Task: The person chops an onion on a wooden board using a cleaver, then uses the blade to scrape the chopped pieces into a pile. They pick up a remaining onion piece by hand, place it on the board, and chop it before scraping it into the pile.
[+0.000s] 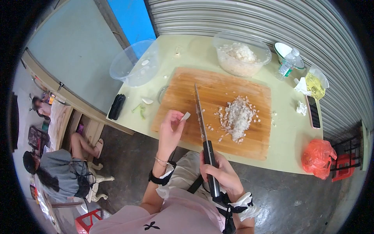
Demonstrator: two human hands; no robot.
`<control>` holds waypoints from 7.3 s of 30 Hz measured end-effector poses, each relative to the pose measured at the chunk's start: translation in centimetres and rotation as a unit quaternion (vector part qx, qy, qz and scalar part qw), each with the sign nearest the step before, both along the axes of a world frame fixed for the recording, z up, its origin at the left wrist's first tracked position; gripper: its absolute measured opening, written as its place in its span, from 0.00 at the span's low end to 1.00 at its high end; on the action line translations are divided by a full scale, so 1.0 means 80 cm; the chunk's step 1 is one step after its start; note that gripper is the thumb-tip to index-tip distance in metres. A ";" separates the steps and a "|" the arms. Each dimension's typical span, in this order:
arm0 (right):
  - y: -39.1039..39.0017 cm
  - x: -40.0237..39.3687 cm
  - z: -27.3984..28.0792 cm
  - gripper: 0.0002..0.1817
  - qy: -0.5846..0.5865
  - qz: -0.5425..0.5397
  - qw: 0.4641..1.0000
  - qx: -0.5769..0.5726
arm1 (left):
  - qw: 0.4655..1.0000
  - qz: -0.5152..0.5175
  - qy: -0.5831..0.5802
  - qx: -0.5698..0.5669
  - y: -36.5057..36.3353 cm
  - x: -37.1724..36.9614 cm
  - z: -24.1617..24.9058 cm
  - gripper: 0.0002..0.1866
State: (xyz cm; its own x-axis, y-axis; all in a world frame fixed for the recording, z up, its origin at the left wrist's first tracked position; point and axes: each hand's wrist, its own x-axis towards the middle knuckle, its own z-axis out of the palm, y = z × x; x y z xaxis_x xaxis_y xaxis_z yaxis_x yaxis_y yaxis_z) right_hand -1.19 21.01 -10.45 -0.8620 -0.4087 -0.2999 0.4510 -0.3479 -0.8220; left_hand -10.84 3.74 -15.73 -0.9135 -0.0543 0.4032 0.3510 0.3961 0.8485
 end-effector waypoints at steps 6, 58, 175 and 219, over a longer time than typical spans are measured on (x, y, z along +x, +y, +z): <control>0.014 0.004 -0.003 0.12 -0.033 -0.075 0.995 -0.057 | 0.999 -0.005 -0.033 0.022 0.001 0.004 0.003 0.09; 0.021 0.008 0.000 0.13 0.023 -0.111 0.993 0.022 | 0.987 -0.019 0.045 -0.151 0.053 0.003 -0.010 0.05; 0.013 0.015 0.010 0.11 0.016 -0.079 0.996 0.044 | 0.991 -0.017 0.055 -0.124 0.052 0.007 -0.021 0.06; 0.017 0.017 -0.021 0.16 0.012 -0.076 0.997 -0.005 | 0.988 0.005 0.050 -0.148 0.054 0.004 -0.009 0.04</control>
State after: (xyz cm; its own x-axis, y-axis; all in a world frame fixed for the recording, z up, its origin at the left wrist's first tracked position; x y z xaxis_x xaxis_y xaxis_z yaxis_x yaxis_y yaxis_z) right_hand 0.14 22.40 -12.14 -0.9213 -0.2749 -0.2750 0.3723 -0.4192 -0.8280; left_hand -10.49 8.06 -16.43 -0.8682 0.0710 0.4911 0.4227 0.6245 0.6568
